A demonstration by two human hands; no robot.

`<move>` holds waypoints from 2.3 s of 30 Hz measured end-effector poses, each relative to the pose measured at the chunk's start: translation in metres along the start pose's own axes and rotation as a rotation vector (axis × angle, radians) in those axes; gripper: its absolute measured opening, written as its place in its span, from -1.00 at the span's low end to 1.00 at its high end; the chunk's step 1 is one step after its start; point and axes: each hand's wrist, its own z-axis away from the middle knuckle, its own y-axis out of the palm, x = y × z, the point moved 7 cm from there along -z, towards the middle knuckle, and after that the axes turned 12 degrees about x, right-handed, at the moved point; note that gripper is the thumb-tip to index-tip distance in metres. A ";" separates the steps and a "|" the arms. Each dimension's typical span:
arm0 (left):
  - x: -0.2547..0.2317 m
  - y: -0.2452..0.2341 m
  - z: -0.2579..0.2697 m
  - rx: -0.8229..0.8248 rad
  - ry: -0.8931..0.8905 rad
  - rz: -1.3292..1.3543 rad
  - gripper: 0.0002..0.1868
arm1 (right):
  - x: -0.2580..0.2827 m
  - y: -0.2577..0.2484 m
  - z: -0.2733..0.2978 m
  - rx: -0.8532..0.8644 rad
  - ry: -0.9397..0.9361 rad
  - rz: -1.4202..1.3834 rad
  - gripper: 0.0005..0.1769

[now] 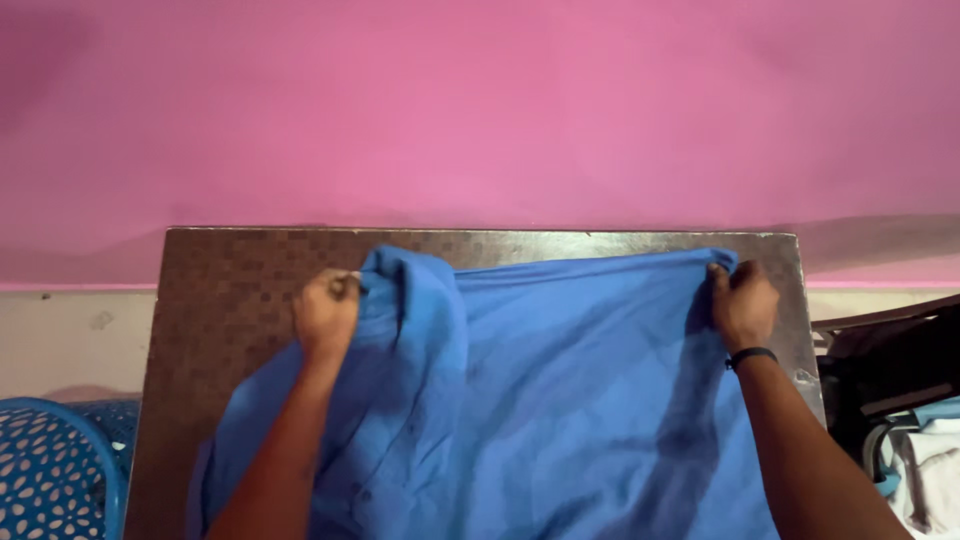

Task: The person takes a shirt from a basket, buttons the front by hand on a table, and then folds the shirt into a smaller square.

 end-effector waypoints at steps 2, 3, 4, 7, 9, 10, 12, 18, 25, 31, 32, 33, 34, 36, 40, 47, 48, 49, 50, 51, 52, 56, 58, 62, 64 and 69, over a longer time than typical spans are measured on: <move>0.001 -0.011 0.002 -0.075 -0.056 -0.077 -0.83 | 0.022 -0.018 0.011 -0.150 -0.122 0.045 -0.45; -0.010 -0.014 0.010 -0.106 0.009 -0.149 -0.83 | 0.040 -0.027 0.024 -0.241 -0.202 0.136 -0.43; -0.022 -0.017 0.025 -0.137 0.074 -0.221 -0.83 | 0.058 -0.031 0.044 -0.331 -0.283 0.227 -0.41; -0.053 -0.005 0.072 -0.101 0.145 -0.368 -0.71 | 0.113 -0.011 0.109 -0.189 -0.596 0.012 -0.50; -0.078 0.020 0.093 0.074 0.411 -0.340 -0.55 | 0.161 0.031 0.172 -0.033 -0.895 0.079 -0.38; -0.086 0.031 0.108 0.169 0.540 -0.324 -0.46 | 0.171 0.058 0.192 0.204 -0.849 0.069 -0.26; -0.080 0.041 0.111 0.219 0.502 -0.510 -0.31 | 0.180 0.086 0.202 0.376 -0.968 0.215 -0.21; -0.056 0.031 0.115 0.175 0.521 -0.585 -0.29 | 0.061 0.025 0.053 0.113 -0.510 0.358 -0.16; -0.017 -0.009 0.204 0.189 0.243 -0.439 -0.41 | 0.031 0.039 0.161 0.523 -0.250 -0.244 -0.73; 0.016 0.026 0.255 0.532 -0.381 0.029 -0.61 | 0.179 0.136 0.324 0.552 -0.324 -0.689 -0.18; 0.011 0.038 0.274 0.606 -0.398 0.323 -0.62 | 0.186 0.140 0.324 0.653 -0.235 -0.787 -0.32; 0.002 0.050 0.288 0.678 -0.402 0.617 -0.61 | 0.199 0.143 0.322 0.747 -0.143 -0.885 -0.45; -0.010 0.057 0.301 0.746 -0.399 0.912 -0.61 | 0.213 0.141 0.323 0.843 -0.050 -0.980 -0.57; -0.028 0.061 0.322 0.962 -0.372 1.140 -0.63 | 0.236 0.088 0.318 0.840 -0.409 -0.881 -0.67; -0.031 0.037 0.361 1.264 -0.162 0.850 -0.67 | 0.212 -0.009 0.335 1.120 -0.890 -0.372 -0.69; 0.012 -0.086 0.234 0.102 0.160 -0.089 -0.81 | 0.099 -0.014 0.260 1.045 -0.708 0.385 -0.56; 0.007 -0.095 0.211 0.037 0.201 -0.160 -0.76 | 0.099 -0.017 0.249 0.888 -0.707 0.400 -0.57; -0.001 -0.103 0.190 -0.026 0.242 -0.230 -0.71 | 0.103 -0.015 0.239 0.848 -0.624 0.279 -0.60; -0.012 -0.104 0.168 -0.039 0.315 -0.256 -0.67 | 0.112 -0.010 0.225 0.805 -0.539 0.160 -0.62; -0.025 -0.103 0.147 -0.052 0.393 -0.283 -0.63 | 0.137 -0.005 0.220 0.710 -0.660 0.103 -0.63; -0.039 -0.095 0.129 0.005 0.467 -0.343 -0.54 | 0.161 -0.001 0.217 0.610 -0.777 0.045 -0.63; -0.067 -0.037 0.080 0.469 0.548 -0.454 -0.26 | 0.225 0.037 0.209 0.411 -1.062 0.129 -0.45; -0.048 -0.010 0.068 0.802 0.309 -0.457 -0.29 | 0.232 0.068 0.195 0.468 -1.083 0.251 -0.69; -0.029 0.000 0.045 0.828 0.155 -0.505 -0.54 | 0.235 0.078 0.140 0.420 -0.866 0.235 -0.82; -0.029 -0.019 0.032 0.606 0.184 -0.500 -0.57 | 0.247 0.051 0.134 0.235 -0.836 0.003 -0.76; -0.060 -0.025 0.044 0.504 0.521 -0.567 -0.34 | 0.203 0.018 0.177 0.446 -0.529 -0.098 -0.77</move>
